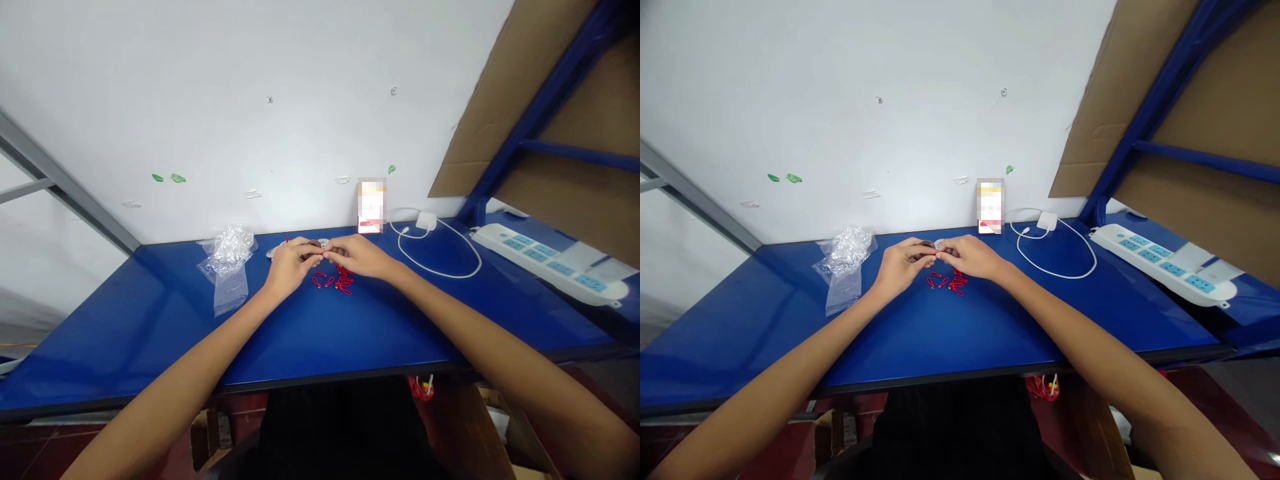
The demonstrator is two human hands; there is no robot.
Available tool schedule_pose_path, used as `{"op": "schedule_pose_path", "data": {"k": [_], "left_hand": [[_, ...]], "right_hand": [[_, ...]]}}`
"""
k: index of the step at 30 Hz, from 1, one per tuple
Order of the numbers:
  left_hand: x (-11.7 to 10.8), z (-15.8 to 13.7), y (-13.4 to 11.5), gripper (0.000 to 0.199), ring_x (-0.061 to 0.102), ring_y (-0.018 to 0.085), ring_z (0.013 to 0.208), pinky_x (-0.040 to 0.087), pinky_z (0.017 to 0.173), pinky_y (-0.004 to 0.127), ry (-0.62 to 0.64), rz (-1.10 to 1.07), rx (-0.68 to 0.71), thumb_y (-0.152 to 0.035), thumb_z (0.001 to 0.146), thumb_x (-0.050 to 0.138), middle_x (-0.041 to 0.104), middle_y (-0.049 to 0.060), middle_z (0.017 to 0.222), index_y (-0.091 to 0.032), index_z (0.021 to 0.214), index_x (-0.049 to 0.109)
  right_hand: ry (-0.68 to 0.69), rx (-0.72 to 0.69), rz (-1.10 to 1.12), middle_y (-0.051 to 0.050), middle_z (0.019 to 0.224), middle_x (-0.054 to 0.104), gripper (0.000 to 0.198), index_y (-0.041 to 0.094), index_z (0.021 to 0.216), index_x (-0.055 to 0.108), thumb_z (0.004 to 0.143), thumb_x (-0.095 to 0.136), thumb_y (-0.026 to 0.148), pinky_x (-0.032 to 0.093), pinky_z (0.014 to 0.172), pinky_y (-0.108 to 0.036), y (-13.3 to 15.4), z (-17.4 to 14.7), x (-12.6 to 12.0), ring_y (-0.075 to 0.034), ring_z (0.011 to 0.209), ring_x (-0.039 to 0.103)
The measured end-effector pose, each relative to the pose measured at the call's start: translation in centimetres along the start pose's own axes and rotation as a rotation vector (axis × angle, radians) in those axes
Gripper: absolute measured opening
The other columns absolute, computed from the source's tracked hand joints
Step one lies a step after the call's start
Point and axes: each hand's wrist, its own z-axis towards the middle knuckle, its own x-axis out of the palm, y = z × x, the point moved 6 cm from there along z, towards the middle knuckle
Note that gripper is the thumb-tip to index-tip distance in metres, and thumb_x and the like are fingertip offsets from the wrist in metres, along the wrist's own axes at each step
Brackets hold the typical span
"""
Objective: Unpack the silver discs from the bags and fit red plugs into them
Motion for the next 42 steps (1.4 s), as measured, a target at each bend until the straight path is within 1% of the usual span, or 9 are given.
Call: {"op": "schedule_pose_path", "data": {"k": [4,8,15,22,24,26,29,34,42], "left_hand": [[-0.1,0.0,-0.4,0.018,0.076,0.024,0.103,0.063,0.097,0.041,0.007,0.069,0.040,-0.025,0.098,0.077,0.081,0.004,0.116,-0.034,0.106,0.089],[-0.2,0.0,-0.6,0.018,0.076,0.025,0.103,0.062,0.099,0.043,0.007,0.096,0.051,-0.025,0.099,0.075,0.081,0.005,0.117,-0.034,0.106,0.089],[-0.2,-0.1,-0.7,0.019,0.077,0.025,0.104,0.062,0.099,0.043,0.010,0.105,0.077,-0.026,0.100,0.075,0.082,0.005,0.119,-0.035,0.108,0.089],[-0.4,0.1,-0.8,0.014,0.077,0.024,0.101,0.063,0.099,0.041,0.010,0.061,0.044,-0.028,0.096,0.079,0.082,0.004,0.116,-0.034,0.104,0.090],[-0.5,0.1,-0.6,0.020,0.078,0.023,0.093,0.065,0.094,0.040,0.004,0.001,-0.006,-0.030,0.097,0.079,0.082,0.004,0.115,-0.032,0.114,0.088],[-0.5,0.1,-0.2,0.036,0.080,0.023,0.088,0.067,0.092,0.040,0.000,-0.095,-0.077,-0.030,0.099,0.076,0.083,0.004,0.111,-0.030,0.134,0.081],[-0.1,0.0,0.5,0.056,0.083,0.026,0.095,0.068,0.097,0.043,0.014,-0.215,-0.163,-0.026,0.100,0.073,0.084,0.005,0.116,-0.028,0.155,0.066],[0.6,-0.2,1.3,0.050,0.080,0.031,0.120,0.064,0.111,0.049,-0.002,-0.228,-0.212,-0.021,0.099,0.071,0.080,0.009,0.134,-0.023,0.149,0.070],[1.9,-0.6,0.8,0.047,0.079,0.030,0.122,0.061,0.116,0.051,0.038,-0.288,-0.190,-0.021,0.101,0.067,0.075,0.011,0.145,-0.019,0.148,0.070]], "right_hand": [[0.077,-0.040,-0.175,-0.002,0.084,0.076,0.032,0.022,0.090,0.072,0.113,0.052,0.030,0.041,0.073,-0.030,0.5,-0.1,0.1,-0.017,0.075,0.066],[0.088,-0.042,-0.178,-0.002,0.084,0.076,0.026,0.022,0.099,0.074,0.113,0.055,0.033,0.040,0.071,-0.030,0.4,-0.1,0.3,-0.018,0.076,0.067],[0.100,0.090,0.207,0.000,0.076,0.075,0.032,0.020,0.093,0.078,0.108,0.062,0.043,0.046,0.064,-0.027,-0.5,-0.1,0.7,-0.013,0.059,0.064],[0.035,0.084,0.260,-0.002,0.078,0.077,0.023,0.019,0.094,0.081,0.100,0.065,0.034,0.051,0.065,-0.027,-0.9,0.1,0.6,-0.015,0.063,0.070],[0.003,0.100,0.259,-0.002,0.074,0.075,0.025,0.018,0.094,0.082,0.100,0.065,0.036,0.051,0.064,-0.028,-1.0,0.1,0.4,-0.015,0.061,0.068],[-0.032,0.117,0.254,-0.001,0.072,0.074,0.026,0.018,0.093,0.082,0.099,0.065,0.038,0.051,0.064,-0.028,-1.1,0.2,0.0,-0.016,0.061,0.068],[-0.055,0.131,0.247,-0.002,0.071,0.074,0.026,0.018,0.091,0.082,0.098,0.066,0.037,0.052,0.066,-0.029,-0.9,0.2,-0.2,-0.016,0.063,0.069],[-0.044,0.169,0.220,0.000,0.067,0.073,0.023,0.019,0.087,0.082,0.096,0.065,0.031,0.051,0.063,-0.028,-0.8,0.1,0.2,-0.015,0.057,0.068],[-0.081,0.282,0.255,-0.002,0.065,0.074,0.023,0.018,0.081,0.081,0.095,0.064,0.026,0.051,0.058,-0.029,-1.4,0.0,0.6,-0.014,0.050,0.065]]}}
